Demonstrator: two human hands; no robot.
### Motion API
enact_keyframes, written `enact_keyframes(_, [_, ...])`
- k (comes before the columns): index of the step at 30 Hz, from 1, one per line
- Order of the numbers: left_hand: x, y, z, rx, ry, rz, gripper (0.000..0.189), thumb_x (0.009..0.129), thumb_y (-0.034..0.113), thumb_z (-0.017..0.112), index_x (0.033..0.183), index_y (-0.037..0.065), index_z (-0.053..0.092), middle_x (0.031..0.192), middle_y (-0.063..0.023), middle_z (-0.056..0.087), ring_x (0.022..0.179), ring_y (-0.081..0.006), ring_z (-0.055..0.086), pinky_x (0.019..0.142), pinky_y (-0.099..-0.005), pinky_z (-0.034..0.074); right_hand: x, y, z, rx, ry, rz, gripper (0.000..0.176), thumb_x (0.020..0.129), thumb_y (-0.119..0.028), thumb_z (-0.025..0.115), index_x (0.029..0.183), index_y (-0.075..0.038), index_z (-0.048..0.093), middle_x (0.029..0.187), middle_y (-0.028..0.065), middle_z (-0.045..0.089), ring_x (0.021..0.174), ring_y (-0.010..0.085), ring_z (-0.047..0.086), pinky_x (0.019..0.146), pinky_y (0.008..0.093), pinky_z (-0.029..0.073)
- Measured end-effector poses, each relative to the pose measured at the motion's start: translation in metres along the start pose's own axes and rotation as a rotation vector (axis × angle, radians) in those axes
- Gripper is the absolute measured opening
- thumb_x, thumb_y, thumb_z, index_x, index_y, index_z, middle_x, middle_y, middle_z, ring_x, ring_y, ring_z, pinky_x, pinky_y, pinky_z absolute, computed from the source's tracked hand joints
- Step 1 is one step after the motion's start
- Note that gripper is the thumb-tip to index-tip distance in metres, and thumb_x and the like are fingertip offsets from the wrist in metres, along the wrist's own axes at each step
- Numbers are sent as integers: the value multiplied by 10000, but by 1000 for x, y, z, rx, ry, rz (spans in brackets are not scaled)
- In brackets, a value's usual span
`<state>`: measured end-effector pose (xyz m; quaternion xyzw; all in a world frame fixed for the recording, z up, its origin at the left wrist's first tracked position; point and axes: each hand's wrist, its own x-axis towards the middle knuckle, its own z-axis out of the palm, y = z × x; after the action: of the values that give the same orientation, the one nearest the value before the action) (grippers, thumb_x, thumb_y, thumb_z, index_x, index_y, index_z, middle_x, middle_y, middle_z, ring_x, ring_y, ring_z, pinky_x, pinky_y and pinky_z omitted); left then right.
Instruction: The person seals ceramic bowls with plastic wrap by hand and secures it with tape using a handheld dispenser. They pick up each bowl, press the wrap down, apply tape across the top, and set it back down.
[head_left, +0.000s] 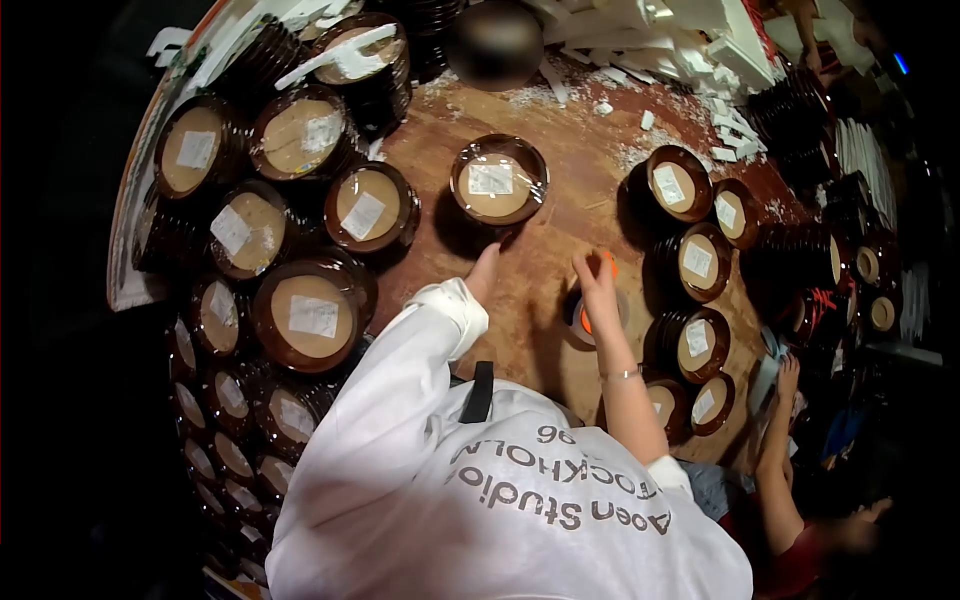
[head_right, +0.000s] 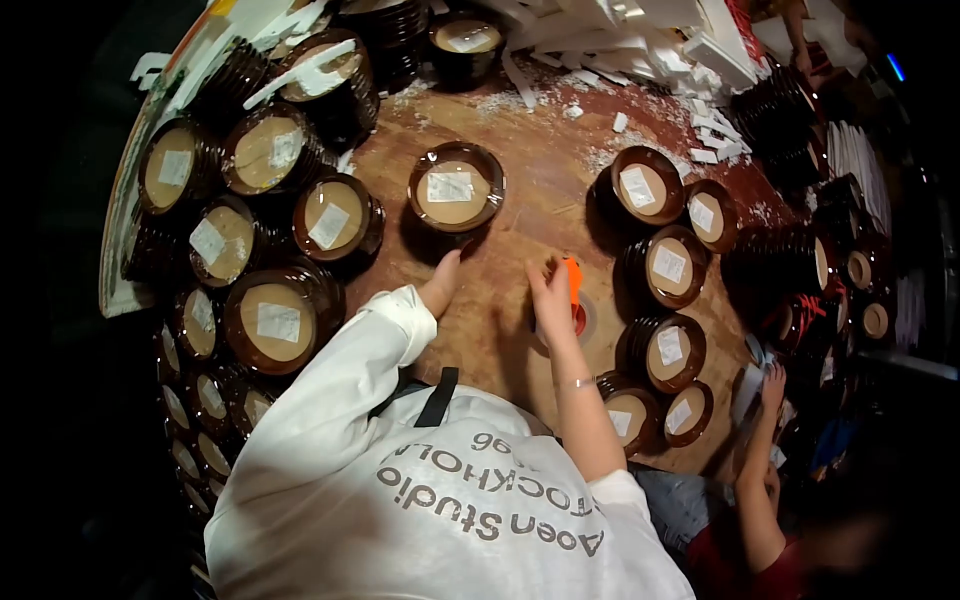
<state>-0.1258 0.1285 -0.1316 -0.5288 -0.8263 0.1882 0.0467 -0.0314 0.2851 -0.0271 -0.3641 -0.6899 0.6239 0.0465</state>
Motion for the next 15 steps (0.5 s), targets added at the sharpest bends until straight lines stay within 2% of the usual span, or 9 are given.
enact_keyframes(3, [-5,12,-12,-243,7,-80,259,775,151,431,892,24,623,934,-122,587,970,-248,483,963,-404,249,55,-15,44,389,-247,339,649,805,-423,527,1252,-12,296,1211,138,383,1059,225,424,893,326,356])
enact_keyframes(4, [-10,3,-41,-344,17,-37,241,763,132,471,915,-9,593,940,-165,569,985,-282,475,920,-405,313,64,-23,55,383,-260,335,649,805,-423,527,1252,-12,296,1211,138,383,1059,225,424,893,326,356])
enact_keyframes(6, [-21,11,-58,-994,-25,-470,261,739,129,520,940,-31,567,970,-193,549,962,-311,480,861,-407,380,74,-40,79,518,-352,407,670,795,-485,503,1261,-48,300,1224,139,388,1099,251,409,884,365,370])
enact_keyframes(7, [-22,15,-48,-1251,-48,-621,386,754,117,524,1094,-45,443,1080,-203,491,984,-315,480,795,-411,429,81,-36,87,617,-466,381,685,785,-535,475,1262,-72,308,1244,132,380,1106,263,401,874,401,379])
enact_keyframes(8, [-19,17,-35,-1253,-44,-635,386,754,117,524,1094,-45,443,1080,-203,491,984,-315,480,795,-411,429,85,-31,91,609,-477,383,685,785,-535,475,1262,-72,308,1244,132,380,1106,263,401,874,401,379])
enact_keyframes(10, [-7,11,-16,-2218,267,-1326,503,794,102,472,1234,-24,262,1218,-190,382,1030,-296,466,787,-400,440,84,-34,98,684,-393,396,681,782,-553,459,1253,-80,326,1252,127,381,1113,267,401,875,413,381])
enact_keyframes(11, [-9,-6,-13,-2582,319,-1280,638,802,86,448,1298,-7,58,1317,-179,245,1115,-276,393,849,-379,409,84,-36,98,683,-375,425,673,780,-556,458,1242,-81,341,1243,121,395,1108,271,410,884,412,376])
enact_keyframes(12, [-7,-23,-26,-2511,333,-1441,623,786,58,458,1293,7,97,1271,-171,285,1104,-261,375,913,-387,358,85,-33,100,674,-381,431,673,780,-556,458,1242,-81,341,1243,121,395,1108,271,410,884,412,376])
enact_keyframes(15, [6,-48,-18,-2568,476,-1430,524,770,24,452,1231,10,200,1175,-140,341,1064,-240,376,950,-405,310,90,-26,109,711,-398,333,663,782,-552,455,1237,-83,346,1243,117,400,1110,275,416,882,430,377])
